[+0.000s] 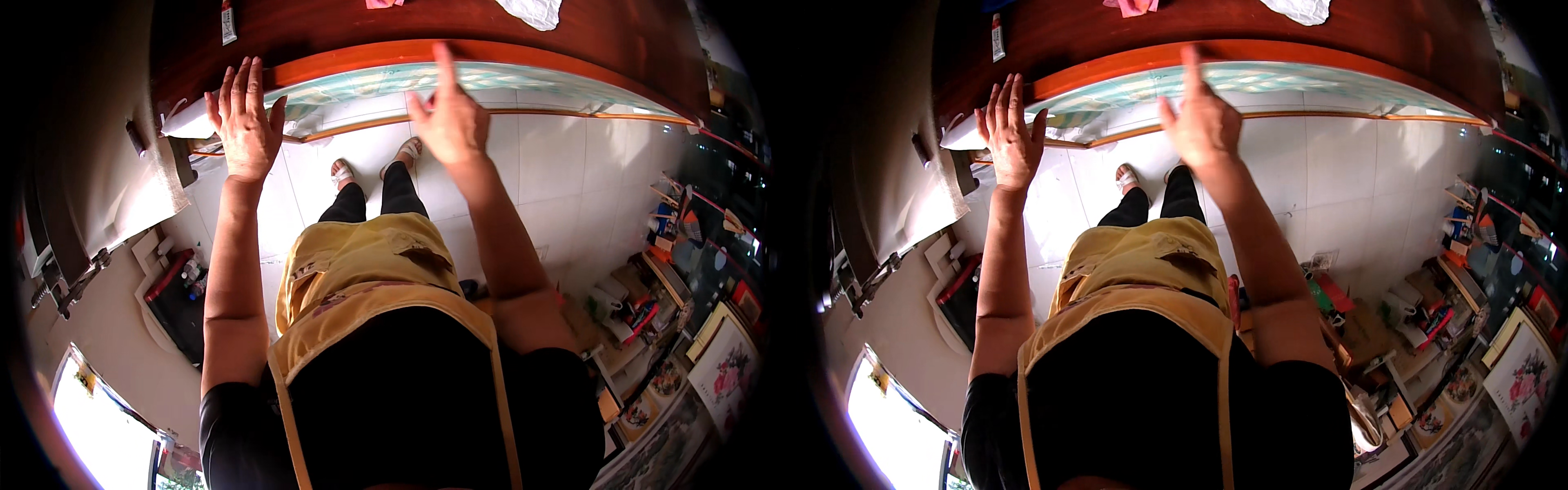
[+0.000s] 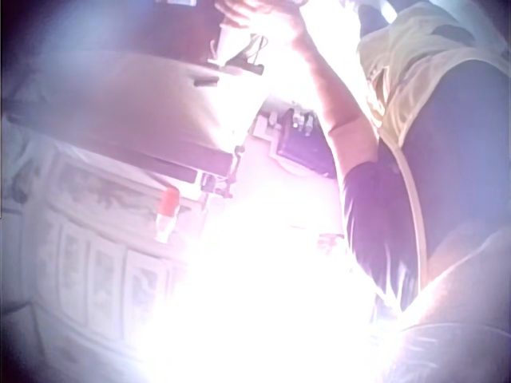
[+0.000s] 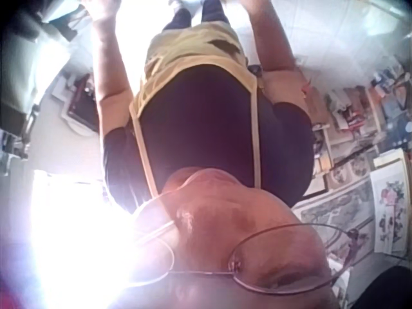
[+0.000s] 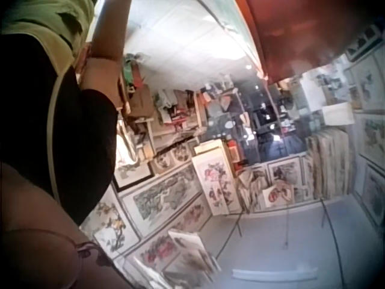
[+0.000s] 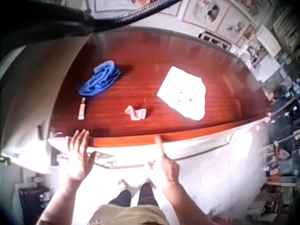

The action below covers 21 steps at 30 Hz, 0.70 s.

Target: The person repairs a wooden table edge by applying a substance from a tube and smoothing it with their finger. They wipe the area with a cloth and repeat the application process on different sections of the table's edge.

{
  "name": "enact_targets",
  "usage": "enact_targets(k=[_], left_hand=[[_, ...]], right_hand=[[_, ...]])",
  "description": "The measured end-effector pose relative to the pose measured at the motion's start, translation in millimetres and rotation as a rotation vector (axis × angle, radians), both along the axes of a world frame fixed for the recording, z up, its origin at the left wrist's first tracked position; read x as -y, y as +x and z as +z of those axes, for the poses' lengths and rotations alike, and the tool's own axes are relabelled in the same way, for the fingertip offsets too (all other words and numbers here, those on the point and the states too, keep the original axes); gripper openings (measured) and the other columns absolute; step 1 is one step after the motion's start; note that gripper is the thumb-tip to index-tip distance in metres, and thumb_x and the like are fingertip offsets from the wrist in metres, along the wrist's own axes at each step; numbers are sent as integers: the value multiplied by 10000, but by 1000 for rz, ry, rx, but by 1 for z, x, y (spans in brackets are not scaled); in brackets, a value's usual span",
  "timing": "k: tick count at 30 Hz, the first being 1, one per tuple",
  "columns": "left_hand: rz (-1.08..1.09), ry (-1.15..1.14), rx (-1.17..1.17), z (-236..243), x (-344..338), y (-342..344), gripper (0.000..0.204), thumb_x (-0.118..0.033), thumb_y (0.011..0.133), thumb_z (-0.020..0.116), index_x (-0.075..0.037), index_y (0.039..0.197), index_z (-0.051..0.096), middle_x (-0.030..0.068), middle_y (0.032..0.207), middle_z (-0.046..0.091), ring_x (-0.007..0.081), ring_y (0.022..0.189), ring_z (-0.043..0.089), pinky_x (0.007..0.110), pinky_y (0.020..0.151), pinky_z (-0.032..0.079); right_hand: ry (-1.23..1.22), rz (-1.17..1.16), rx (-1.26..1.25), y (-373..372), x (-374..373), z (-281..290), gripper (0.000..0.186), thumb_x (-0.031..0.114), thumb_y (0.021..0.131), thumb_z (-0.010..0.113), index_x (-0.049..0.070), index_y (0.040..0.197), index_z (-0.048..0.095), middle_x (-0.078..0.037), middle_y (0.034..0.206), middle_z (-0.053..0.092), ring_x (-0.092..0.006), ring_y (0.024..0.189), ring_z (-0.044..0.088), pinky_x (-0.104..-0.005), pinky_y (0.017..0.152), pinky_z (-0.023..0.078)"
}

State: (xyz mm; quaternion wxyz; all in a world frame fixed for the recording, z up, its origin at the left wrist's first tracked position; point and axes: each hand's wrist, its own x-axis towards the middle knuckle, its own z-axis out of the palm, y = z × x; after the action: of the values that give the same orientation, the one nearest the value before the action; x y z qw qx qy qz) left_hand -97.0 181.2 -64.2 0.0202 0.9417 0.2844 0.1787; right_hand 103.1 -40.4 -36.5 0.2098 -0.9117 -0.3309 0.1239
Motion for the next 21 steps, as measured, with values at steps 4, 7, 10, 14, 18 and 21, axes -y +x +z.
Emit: enact_targets(k=[4, 7, 10, 14, 18, 21], left_hand=[[-4, -1, 9, -4, 0, 2, 736, -373, 958, 663, -167, 1583, 334, 38, 1574, 432, 272, 1475, 358, 525, 1237, 99], [-3, -3, 6, -4, 0, 2, 738, -371, 958, 664, -161, 1583, 333, 45, 1572, 432, 274, 1474, 359, 530, 1236, 101], [-8, -5, 8, -4, 0, 2, 741, -371, 956, 666, -158, 1583, 333, 49, 1571, 433, 276, 1473, 359, 532, 1235, 102], [-15, 10, 4, -5, -2, 1, 746, -375, 956, 668, -156, 1584, 331, 50, 1569, 435, 276, 1473, 361, 531, 1235, 103], [-19, 8, 2, -4, -2, 2, 749, -375, 954, 672, -156, 1584, 332, 50, 1563, 443, 275, 1472, 362, 530, 1236, 104], [-17, 9, 4, -4, -1, 0, 746, -375, 956, 671, -155, 1584, 334, 51, 1560, 446, 275, 1472, 363, 529, 1236, 105]], right_hand=[[10, -164, -50, 14, 19, 14, 961, 352, 900, 733, 103, 1607, 132, -70, 903, 723, -289, 839, 726, -415, 832, 561], [35, -58, -81, 6, 19, 11, 963, 326, 893, 743, 116, 1611, 137, -75, 923, 719, -290, 839, 724, -413, 827, 558], [97, 42, -78, -2, 13, 8, 918, 283, 874, 752, 206, 1611, 210, -89, 911, 707, -299, 796, 714, -418, 749, 568], [93, 180, 21, -12, -2, 1, 870, 285, 870, 731, 318, 1598, 256, -125, 943, 682, -318, 768, 711, -435, 693, 579], [-1, 199, 69, -5, -7, 3, 802, 315, 896, 705, 333, 1577, 283, -137, 980, 676, -336, 793, 713, -454, 734, 583], [-59, -57, -49, 11, 6, 13, 851, 334, 906, 713, 142, 1586, 240, -84, 928, 696, -301, 839, 711, -433, 798, 569]])
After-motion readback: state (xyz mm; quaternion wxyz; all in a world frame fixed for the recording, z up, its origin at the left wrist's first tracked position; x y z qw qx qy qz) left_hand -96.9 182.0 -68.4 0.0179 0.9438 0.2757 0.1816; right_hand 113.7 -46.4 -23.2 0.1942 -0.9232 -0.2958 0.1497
